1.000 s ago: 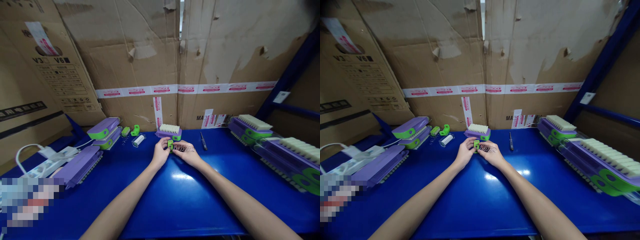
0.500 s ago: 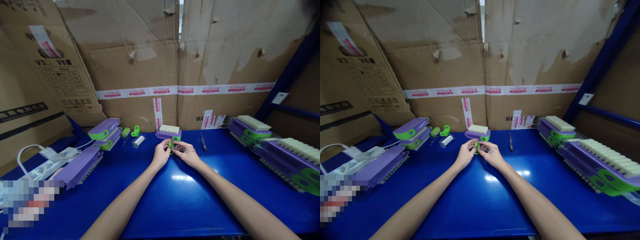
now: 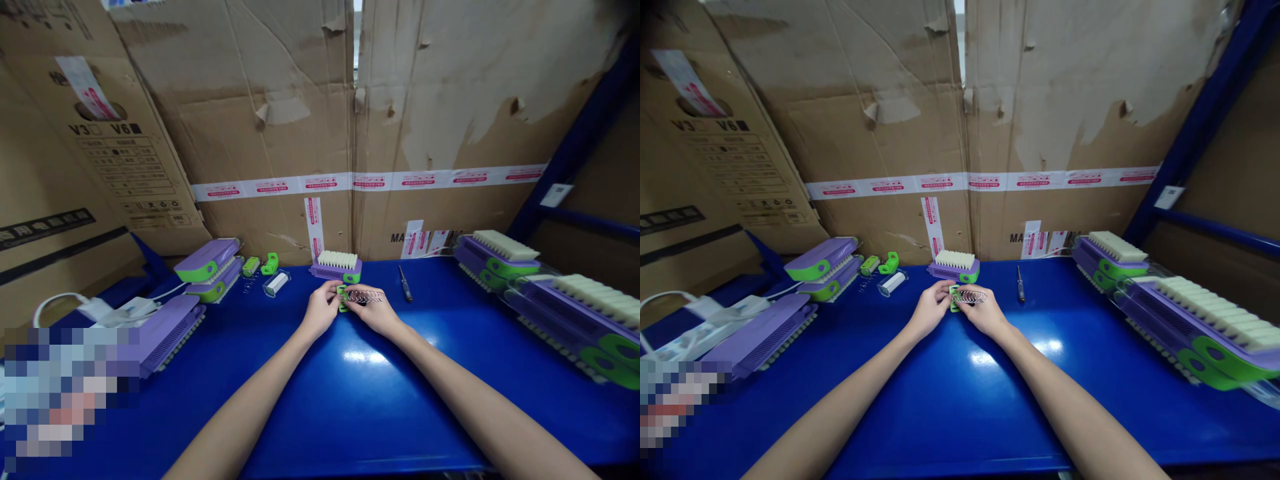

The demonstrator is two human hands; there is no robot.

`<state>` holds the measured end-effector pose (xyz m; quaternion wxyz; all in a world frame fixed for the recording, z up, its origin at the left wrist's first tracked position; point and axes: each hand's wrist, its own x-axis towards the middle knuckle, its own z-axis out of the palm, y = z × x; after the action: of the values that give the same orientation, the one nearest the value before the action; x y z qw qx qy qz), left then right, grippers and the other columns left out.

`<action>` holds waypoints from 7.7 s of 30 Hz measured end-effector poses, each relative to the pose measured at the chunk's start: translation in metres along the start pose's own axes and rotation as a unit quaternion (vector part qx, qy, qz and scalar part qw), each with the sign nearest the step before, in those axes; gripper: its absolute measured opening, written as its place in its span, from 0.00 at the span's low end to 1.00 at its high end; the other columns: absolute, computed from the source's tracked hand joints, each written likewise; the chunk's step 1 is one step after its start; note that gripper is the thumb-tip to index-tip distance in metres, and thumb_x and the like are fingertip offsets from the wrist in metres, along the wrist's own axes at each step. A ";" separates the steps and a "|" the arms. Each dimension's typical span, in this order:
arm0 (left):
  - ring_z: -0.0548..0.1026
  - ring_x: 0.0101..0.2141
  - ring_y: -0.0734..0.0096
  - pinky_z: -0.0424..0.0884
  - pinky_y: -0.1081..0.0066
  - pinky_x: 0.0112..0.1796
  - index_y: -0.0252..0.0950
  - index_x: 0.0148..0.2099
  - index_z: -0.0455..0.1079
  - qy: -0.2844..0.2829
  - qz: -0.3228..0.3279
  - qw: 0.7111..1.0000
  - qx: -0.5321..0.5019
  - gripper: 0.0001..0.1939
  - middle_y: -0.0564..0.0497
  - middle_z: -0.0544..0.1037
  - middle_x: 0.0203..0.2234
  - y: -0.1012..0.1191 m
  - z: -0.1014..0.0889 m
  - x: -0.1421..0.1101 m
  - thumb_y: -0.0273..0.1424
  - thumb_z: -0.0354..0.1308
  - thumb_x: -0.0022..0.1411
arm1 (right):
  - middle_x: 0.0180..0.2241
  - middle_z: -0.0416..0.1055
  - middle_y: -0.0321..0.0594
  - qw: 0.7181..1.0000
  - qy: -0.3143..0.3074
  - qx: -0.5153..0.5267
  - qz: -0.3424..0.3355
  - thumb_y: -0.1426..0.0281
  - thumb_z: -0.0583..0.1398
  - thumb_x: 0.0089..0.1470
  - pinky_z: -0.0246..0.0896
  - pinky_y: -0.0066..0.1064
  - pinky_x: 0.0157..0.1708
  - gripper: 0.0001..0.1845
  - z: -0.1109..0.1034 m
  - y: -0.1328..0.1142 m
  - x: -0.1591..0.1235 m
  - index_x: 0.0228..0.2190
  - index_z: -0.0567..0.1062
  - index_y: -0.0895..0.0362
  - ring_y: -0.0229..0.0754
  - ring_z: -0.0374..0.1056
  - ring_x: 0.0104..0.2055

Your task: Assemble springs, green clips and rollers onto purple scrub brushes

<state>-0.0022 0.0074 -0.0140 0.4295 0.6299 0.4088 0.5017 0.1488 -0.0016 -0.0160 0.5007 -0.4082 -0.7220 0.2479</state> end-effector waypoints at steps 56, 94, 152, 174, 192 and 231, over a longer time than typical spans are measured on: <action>0.74 0.29 0.74 0.69 0.74 0.33 0.28 0.47 0.67 -0.094 -0.053 0.993 -0.050 0.19 0.51 0.74 0.27 0.005 -0.006 0.002 0.20 0.58 0.50 | 0.37 0.77 0.42 0.996 -0.041 -0.076 -0.011 0.72 0.61 0.48 0.65 0.34 0.37 0.06 -0.008 -0.007 0.003 0.32 0.77 0.55 0.46 0.72 0.38; 0.62 0.16 0.84 0.58 0.81 0.12 0.29 0.49 0.69 -0.125 -0.128 0.984 0.001 0.22 0.51 0.73 0.27 0.022 0.001 0.001 0.26 0.58 0.50 | 0.19 0.65 0.32 0.992 -0.069 -0.011 0.107 0.69 0.62 0.40 0.51 0.25 0.22 0.09 -0.007 -0.014 0.007 0.28 0.68 0.57 0.35 0.60 0.22; 0.65 0.18 0.83 0.61 0.82 0.14 0.30 0.54 0.66 -0.143 -0.138 0.980 -0.028 0.30 0.47 0.76 0.32 0.024 -0.004 0.002 0.19 0.55 0.46 | 0.20 0.65 0.31 0.989 -0.047 0.039 0.132 0.70 0.62 0.39 0.55 0.25 0.22 0.12 0.002 -0.004 0.007 0.31 0.69 0.58 0.35 0.62 0.22; 0.74 0.31 0.71 0.72 0.75 0.26 0.31 0.52 0.66 -0.120 -0.143 0.977 -0.105 0.34 0.44 0.77 0.36 0.025 -0.006 -0.002 0.19 0.65 0.39 | 0.23 0.68 0.33 0.980 -0.056 0.133 0.138 0.70 0.60 0.43 0.63 0.29 0.27 0.13 0.003 0.006 0.008 0.35 0.70 0.59 0.35 0.65 0.23; 0.73 0.42 0.63 0.70 0.65 0.44 0.34 0.59 0.59 -0.024 0.055 0.975 0.212 0.38 0.45 0.72 0.44 0.003 0.002 -0.002 0.21 0.58 0.43 | 0.36 0.75 0.40 0.989 0.036 -0.089 -0.111 0.71 0.60 0.49 0.65 0.38 0.42 0.11 0.000 -0.006 0.002 0.38 0.74 0.53 0.45 0.70 0.40; 0.76 0.36 0.59 0.67 0.69 0.33 0.38 0.44 0.59 -0.022 0.029 0.917 0.397 0.24 0.48 0.75 0.35 0.018 -0.005 -0.008 0.36 0.63 0.46 | 0.37 0.77 0.41 0.998 0.029 -0.063 -0.009 0.73 0.63 0.44 0.66 0.35 0.43 0.13 0.005 -0.008 0.001 0.37 0.75 0.56 0.44 0.73 0.39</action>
<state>-0.0071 -0.0048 0.0017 0.1385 0.7710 0.5462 0.2969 0.1416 -0.0047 -0.0110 0.4969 -0.4394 -0.7251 0.1848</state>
